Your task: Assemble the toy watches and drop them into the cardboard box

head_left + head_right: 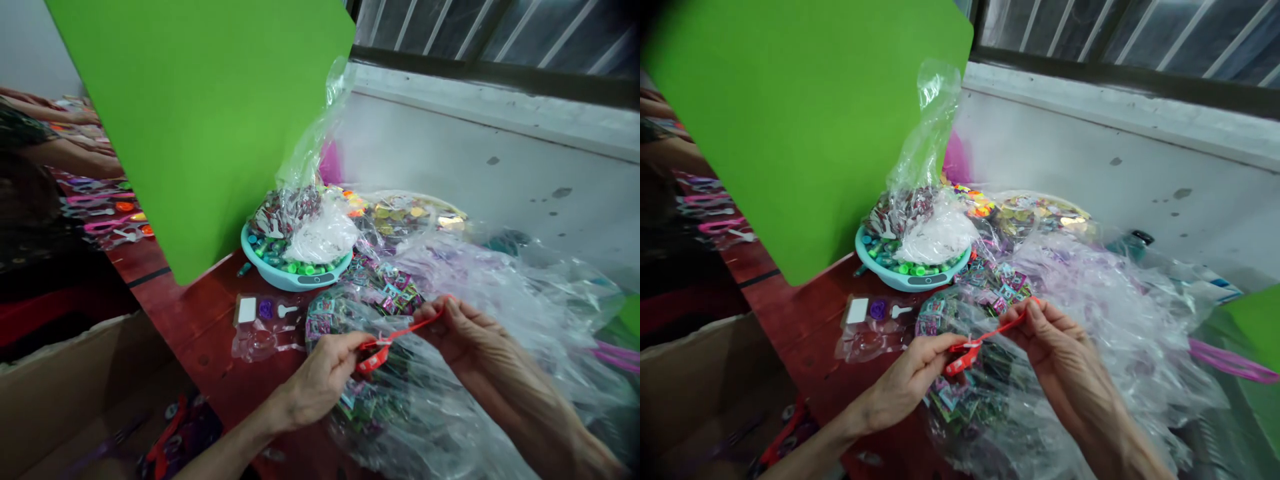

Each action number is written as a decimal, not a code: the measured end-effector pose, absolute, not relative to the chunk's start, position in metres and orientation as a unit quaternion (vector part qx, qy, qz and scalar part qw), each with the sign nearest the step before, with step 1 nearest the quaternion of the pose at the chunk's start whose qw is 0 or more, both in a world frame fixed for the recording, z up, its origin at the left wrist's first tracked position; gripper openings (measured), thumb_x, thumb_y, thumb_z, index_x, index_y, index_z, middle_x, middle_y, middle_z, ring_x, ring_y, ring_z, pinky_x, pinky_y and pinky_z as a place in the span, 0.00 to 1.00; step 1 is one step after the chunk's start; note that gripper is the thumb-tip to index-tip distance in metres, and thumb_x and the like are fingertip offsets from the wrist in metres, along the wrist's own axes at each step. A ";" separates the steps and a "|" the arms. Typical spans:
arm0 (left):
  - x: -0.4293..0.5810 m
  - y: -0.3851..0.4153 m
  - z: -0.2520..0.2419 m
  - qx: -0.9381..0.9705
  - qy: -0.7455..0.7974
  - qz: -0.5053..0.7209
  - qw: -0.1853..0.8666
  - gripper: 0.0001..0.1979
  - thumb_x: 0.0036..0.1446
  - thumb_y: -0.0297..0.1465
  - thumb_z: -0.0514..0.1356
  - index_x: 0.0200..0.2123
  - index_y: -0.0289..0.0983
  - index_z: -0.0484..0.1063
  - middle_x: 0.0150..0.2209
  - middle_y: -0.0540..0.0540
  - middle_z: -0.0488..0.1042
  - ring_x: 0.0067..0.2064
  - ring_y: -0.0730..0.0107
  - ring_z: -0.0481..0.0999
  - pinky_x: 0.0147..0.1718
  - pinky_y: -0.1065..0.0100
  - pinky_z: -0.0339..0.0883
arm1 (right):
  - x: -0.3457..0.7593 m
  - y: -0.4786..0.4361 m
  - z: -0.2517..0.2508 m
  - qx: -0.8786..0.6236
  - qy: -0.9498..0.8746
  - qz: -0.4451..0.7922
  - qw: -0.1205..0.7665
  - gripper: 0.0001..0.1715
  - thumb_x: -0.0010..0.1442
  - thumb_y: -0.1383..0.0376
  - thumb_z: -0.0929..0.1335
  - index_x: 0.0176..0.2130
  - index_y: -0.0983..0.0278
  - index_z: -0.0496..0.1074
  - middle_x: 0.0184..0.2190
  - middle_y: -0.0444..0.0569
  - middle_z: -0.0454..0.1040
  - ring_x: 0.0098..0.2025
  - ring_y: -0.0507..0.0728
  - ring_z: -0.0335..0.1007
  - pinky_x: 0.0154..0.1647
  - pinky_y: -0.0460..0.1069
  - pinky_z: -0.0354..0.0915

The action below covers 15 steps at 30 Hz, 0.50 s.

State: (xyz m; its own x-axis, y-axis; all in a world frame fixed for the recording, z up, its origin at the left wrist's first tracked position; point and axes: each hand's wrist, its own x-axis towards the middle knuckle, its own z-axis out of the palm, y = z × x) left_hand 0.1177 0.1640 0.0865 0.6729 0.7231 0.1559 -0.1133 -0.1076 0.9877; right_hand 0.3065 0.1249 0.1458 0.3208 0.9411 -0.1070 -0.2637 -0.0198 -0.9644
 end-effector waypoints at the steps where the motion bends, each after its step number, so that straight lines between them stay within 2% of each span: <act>1: 0.115 0.165 0.084 0.626 0.232 0.349 0.657 0.14 0.58 0.26 0.52 0.43 0.36 0.75 0.33 0.47 0.75 0.36 0.70 0.72 0.39 0.71 0.63 | 0.306 0.125 0.146 -0.502 -0.311 0.508 0.627 0.12 0.49 0.56 0.75 0.27 0.61 0.73 0.27 0.43 0.72 0.32 0.52 0.69 0.41 0.50 0.68; 3: 0.110 0.167 0.080 0.531 0.194 0.332 0.755 0.14 0.55 0.31 0.58 0.46 0.37 0.74 0.39 0.45 0.76 0.40 0.68 0.73 0.41 0.70 0.63 | 0.301 0.123 0.146 -0.466 -0.297 0.554 0.623 0.11 0.51 0.57 0.74 0.27 0.61 0.72 0.25 0.41 0.69 0.29 0.50 0.67 0.37 0.49 0.69; 5: 0.112 0.164 0.079 0.449 0.118 0.262 0.846 0.25 0.49 0.41 0.65 0.50 0.38 0.72 0.42 0.42 0.76 0.40 0.66 0.74 0.39 0.69 0.64 | 0.292 0.121 0.145 -0.445 -0.291 0.586 0.611 0.11 0.52 0.58 0.74 0.28 0.61 0.71 0.24 0.41 0.69 0.27 0.49 0.66 0.34 0.47 0.69; 7: 0.120 0.158 0.082 0.418 0.070 0.202 0.883 0.33 0.42 0.50 0.67 0.48 0.37 0.73 0.37 0.43 0.75 0.34 0.70 0.72 0.33 0.73 0.62 | 0.281 0.120 0.144 -0.431 -0.288 0.607 0.602 0.10 0.52 0.59 0.74 0.28 0.62 0.72 0.23 0.42 0.70 0.27 0.49 0.67 0.33 0.46 0.68; 8: 0.125 0.153 0.084 0.417 0.065 0.186 0.887 0.32 0.41 0.52 0.66 0.44 0.36 0.75 0.34 0.45 0.73 0.31 0.74 0.69 0.30 0.75 0.59 | 0.277 0.119 0.144 -0.425 -0.287 0.616 0.597 0.10 0.52 0.60 0.74 0.28 0.62 0.72 0.23 0.42 0.70 0.26 0.49 0.68 0.33 0.46 0.67; 10: 0.137 0.145 0.090 0.423 0.076 0.160 0.889 0.25 0.42 0.51 0.66 0.32 0.34 0.77 0.27 0.50 0.68 0.25 0.79 0.62 0.25 0.77 0.52 | 0.272 0.119 0.144 -0.419 -0.292 0.635 0.580 0.10 0.54 0.60 0.73 0.27 0.63 0.72 0.21 0.42 0.69 0.24 0.48 0.67 0.33 0.46 0.67; 12: 0.143 0.139 0.095 0.435 0.111 0.155 0.880 0.21 0.42 0.47 0.67 0.23 0.34 0.72 0.22 0.53 0.63 0.22 0.81 0.56 0.22 0.75 0.47 | 0.272 0.118 0.146 -0.421 -0.306 0.641 0.564 0.12 0.55 0.60 0.72 0.26 0.64 0.71 0.19 0.41 0.67 0.20 0.47 0.63 0.31 0.44 0.65; 15: 0.132 0.139 0.098 0.522 0.169 0.196 0.813 0.19 0.44 0.42 0.65 0.18 0.36 0.62 0.17 0.56 0.53 0.19 0.81 0.49 0.20 0.72 0.42 | 0.273 0.117 0.150 -0.442 -0.337 0.634 0.538 0.15 0.56 0.58 0.71 0.25 0.65 0.69 0.17 0.40 0.66 0.19 0.46 0.61 0.24 0.42 0.59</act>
State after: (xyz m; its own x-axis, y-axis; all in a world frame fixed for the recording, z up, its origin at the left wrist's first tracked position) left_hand 0.1323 0.1389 0.0976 0.8665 0.4942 -0.0701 -0.1416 0.3780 0.9149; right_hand 0.2728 0.1165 0.1502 -0.0308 0.9800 -0.1964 -0.3842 -0.1930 -0.9028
